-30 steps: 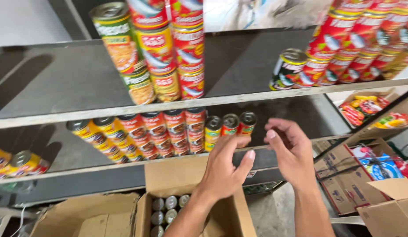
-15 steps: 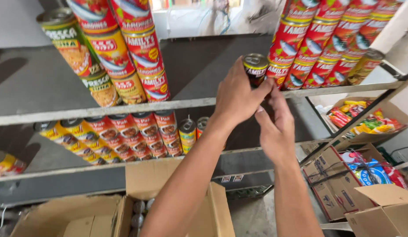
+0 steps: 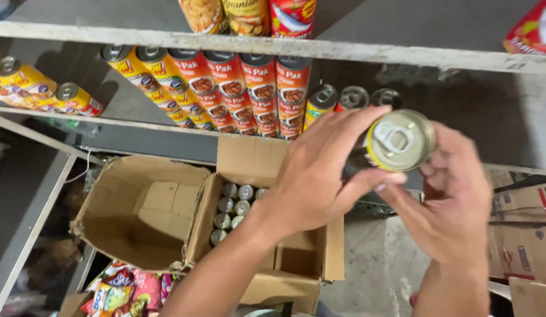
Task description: Transferring and organizing canned food items from a grocery shelf into a cardboard box.
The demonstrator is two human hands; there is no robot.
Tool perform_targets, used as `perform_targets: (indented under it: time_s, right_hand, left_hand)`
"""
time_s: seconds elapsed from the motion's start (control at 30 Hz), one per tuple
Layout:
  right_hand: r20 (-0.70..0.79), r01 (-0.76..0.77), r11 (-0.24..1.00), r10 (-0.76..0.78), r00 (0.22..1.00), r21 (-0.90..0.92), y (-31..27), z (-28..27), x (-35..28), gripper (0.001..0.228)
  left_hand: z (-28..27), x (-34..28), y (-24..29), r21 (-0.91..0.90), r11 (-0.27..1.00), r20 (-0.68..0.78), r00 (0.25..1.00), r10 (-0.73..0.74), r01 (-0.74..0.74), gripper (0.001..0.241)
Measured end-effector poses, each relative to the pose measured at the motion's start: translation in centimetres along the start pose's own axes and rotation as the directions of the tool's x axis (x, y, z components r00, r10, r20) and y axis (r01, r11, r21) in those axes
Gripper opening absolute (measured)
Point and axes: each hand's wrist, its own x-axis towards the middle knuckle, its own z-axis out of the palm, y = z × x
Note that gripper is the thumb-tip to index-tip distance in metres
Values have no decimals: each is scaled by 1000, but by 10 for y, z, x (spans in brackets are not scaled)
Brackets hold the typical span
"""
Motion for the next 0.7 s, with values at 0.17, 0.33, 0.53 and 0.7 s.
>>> perform_targets:
  time_s: [0.17,0.33,0.53,0.7]
  right_hand:
    - [192,-346,934,356,915,-87,53,72,-12,69]
    - [236,-459,842,525,818,-282,148,138,-46,67]
    - [127,-456,807,532,837,-375,260,189,-107,65]
    - [26,-558,673,649,760,-485,303,212,-141,63]
  left_hand:
    - [-21,-75,-70,-36,968,124,962,-242,248,60]
    - [-16,-149,-147,-34,813,186,803,-566,581,65]
    - [26,-284,-239,331,614,82,626,-775,717,40]
    - [40,-315,-245,706,619,437,476,-763,345,71]
